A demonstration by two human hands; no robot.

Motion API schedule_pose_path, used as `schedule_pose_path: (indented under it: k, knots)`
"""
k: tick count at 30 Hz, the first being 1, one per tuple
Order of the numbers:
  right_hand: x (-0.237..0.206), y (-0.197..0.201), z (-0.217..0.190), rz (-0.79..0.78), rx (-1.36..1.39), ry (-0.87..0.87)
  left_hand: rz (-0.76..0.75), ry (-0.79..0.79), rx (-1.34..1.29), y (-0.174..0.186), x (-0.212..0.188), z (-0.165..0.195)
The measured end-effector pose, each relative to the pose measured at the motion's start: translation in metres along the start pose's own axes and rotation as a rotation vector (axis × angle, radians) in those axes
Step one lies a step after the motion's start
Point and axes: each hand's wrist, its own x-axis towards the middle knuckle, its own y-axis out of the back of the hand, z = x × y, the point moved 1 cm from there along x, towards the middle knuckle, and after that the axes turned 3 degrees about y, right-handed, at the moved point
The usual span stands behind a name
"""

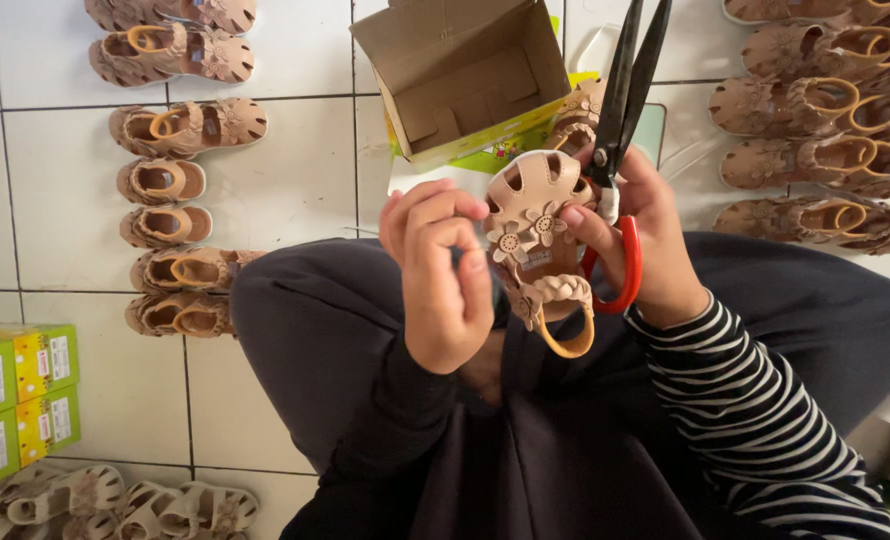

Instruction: The person sits on the floor and uses scissors to trim small threads or excess material from the decorative flower on a child's sandal. They handle several sandals one at a time, picking them up, trimming the details, and placing them back into boxes or on the floor.

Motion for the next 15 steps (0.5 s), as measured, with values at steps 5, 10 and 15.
schedule_pose_path:
  k: [5,10,15]
  knots:
    - [-0.002,0.0,-0.004,0.008,0.045,-0.037,0.051,-0.045,0.188,0.011,0.005,0.013]
    - [-0.005,-0.005,-0.01,0.02,0.041,0.027,0.051,-0.015,0.389,0.01,0.008,0.03]
    - [-0.006,-0.009,-0.013,0.001,0.042,0.038,0.047,0.039,0.259,0.006,0.01,0.021]
